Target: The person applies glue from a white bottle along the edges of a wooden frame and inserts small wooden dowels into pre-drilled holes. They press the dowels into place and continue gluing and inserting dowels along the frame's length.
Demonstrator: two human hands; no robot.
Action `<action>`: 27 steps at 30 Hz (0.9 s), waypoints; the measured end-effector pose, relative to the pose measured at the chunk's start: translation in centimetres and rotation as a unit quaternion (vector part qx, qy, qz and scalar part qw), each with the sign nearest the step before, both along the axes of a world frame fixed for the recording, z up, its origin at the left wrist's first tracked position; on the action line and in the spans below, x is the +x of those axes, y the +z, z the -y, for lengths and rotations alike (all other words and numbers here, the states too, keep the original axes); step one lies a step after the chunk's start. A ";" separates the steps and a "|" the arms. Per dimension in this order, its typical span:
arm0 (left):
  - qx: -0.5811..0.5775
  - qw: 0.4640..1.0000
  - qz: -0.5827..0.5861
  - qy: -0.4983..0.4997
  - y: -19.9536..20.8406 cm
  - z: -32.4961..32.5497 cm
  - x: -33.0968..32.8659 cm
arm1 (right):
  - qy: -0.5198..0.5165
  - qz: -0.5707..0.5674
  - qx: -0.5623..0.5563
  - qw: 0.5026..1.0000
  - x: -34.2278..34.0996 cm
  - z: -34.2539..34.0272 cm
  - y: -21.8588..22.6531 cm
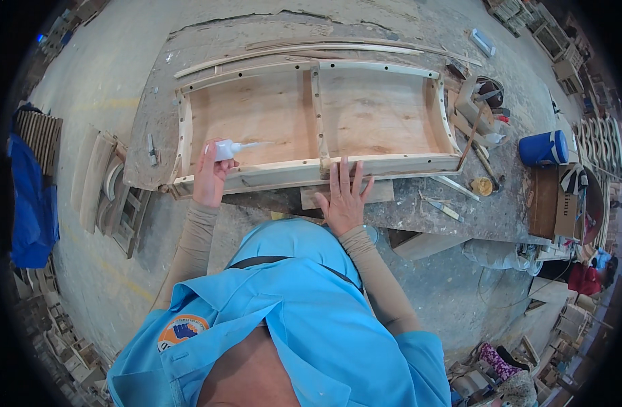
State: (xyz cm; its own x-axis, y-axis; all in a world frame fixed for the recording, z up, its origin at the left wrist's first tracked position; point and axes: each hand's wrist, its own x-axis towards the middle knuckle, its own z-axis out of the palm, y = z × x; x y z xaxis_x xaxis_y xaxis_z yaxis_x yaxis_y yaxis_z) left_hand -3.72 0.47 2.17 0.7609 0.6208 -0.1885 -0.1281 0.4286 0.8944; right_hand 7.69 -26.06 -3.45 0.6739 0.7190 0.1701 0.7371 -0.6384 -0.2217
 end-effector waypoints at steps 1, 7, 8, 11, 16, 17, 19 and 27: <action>0.001 1.000 0.000 0.001 0.0 0.0 0.0 | 0.002 0.001 0.007 1.000 0.0 -0.1 -0.1; 0.003 1.000 0.001 0.002 0.0 0.1 0.1 | 0.010 0.006 0.022 1.000 0.0 -0.4 -0.2; 0.006 1.000 0.002 0.003 0.0 0.1 0.0 | 0.011 0.005 0.021 1.000 0.0 -0.5 -0.1; 0.014 1.000 0.003 0.002 -0.1 0.1 0.0 | 0.010 -0.007 0.022 1.000 0.1 -0.5 -0.1; 0.013 1.000 0.003 -0.009 0.0 0.1 0.0 | 0.004 -0.007 0.047 0.999 0.1 -0.4 -0.1; 0.010 1.000 0.006 -0.016 0.2 0.1 0.0 | 0.004 -0.013 0.042 0.999 0.2 -0.5 0.2; 0.000 1.000 0.011 -0.029 0.4 0.4 0.0 | 0.005 -0.022 0.041 0.999 0.3 -0.4 0.6; 0.028 0.998 -0.008 -0.056 1.6 2.6 2.0 | 0.021 -0.056 0.065 0.996 0.9 -0.1 1.4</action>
